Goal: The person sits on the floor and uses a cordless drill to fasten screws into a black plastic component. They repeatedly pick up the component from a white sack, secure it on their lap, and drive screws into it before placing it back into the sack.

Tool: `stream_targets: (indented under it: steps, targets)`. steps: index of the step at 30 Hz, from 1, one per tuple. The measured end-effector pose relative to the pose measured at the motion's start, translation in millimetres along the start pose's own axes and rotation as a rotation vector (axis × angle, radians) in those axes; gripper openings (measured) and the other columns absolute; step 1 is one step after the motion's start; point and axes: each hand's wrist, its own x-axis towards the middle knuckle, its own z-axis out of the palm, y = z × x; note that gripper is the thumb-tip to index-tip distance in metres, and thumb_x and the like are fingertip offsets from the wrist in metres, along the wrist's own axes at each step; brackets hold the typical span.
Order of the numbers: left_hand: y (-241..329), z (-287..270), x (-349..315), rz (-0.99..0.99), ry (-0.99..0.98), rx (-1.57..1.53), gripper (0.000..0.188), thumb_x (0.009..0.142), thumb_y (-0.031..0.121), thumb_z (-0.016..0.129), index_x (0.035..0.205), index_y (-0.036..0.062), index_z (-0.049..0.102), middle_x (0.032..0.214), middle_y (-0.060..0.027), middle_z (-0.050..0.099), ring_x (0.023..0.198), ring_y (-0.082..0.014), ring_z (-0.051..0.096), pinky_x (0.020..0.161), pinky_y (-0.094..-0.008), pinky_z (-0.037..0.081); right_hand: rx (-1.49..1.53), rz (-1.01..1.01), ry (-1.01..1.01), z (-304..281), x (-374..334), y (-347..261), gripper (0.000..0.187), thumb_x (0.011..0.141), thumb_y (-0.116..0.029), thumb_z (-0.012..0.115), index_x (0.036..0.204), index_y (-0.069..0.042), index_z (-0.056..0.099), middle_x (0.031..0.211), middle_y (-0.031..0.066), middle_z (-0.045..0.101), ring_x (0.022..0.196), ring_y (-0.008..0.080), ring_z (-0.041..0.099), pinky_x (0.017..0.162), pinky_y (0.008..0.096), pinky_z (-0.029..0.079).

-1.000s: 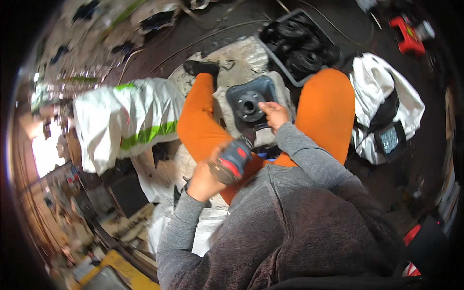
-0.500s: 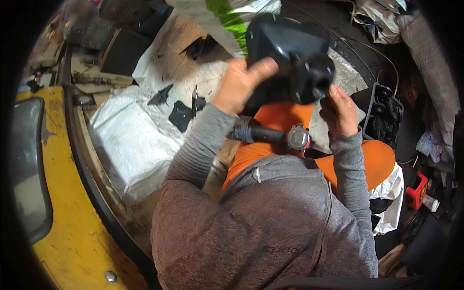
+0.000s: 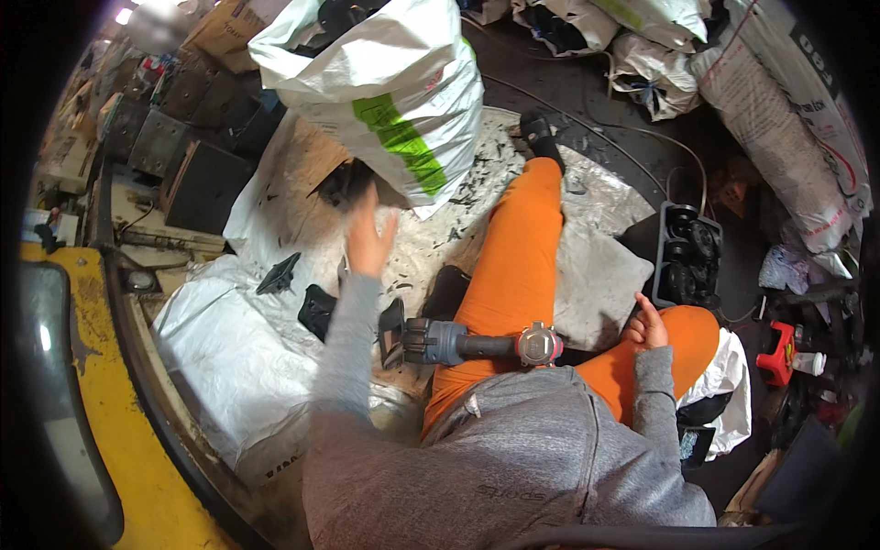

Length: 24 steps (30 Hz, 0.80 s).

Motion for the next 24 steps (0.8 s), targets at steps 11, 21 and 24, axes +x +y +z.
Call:
stream_targets:
  steps: [11, 21, 24]
  targets:
    - [206.6, 28.6, 319.7, -0.047, -0.276, 0.603, 0.074, 0.071, 0.044, 0.078, 0.125, -0.0011, 0.057, 0.125, -0.0178, 0.063, 0.114, -0.0292, 0.063, 0.096, -0.0416, 0.049, 0.076, -0.082, 0.123, 21.8, -2.4, 0.0, 0.043, 0.091, -0.033, 0.067, 0.123, -0.005, 0.057, 0.057, -0.0086, 0.023, 0.044, 0.0040, 0.022, 0.039, 0.0215, 0.018]
    - [135.4, 42.4, 286.4, -0.233, -0.018, 0.196, 0.057, 0.078, 0.045, 0.063, 0.109, -0.0029, 0.067, 0.114, -0.0251, 0.066, 0.109, -0.0386, 0.062, 0.092, -0.0437, 0.049, 0.085, -0.100, 0.082, 34.5, -10.1, -3.5, 0.038, 0.095, -0.032, 0.062, 0.119, -0.002, 0.060, 0.057, -0.0096, 0.025, 0.045, 0.0031, 0.022, 0.040, 0.0208, 0.020]
    - [116.2, 27.5, 269.3, -0.081, -0.041, 0.001, 0.060, 0.072, 0.050, 0.071, 0.097, -0.0052, 0.071, 0.097, -0.0238, 0.070, 0.097, -0.0370, 0.067, 0.083, -0.0432, 0.051, 0.089, -0.110, 0.075, 45.5, -13.2, -5.5, 0.037, 0.096, -0.031, 0.061, 0.119, -0.002, 0.060, 0.057, -0.0097, 0.025, 0.045, 0.0030, 0.022, 0.040, 0.0207, 0.021]
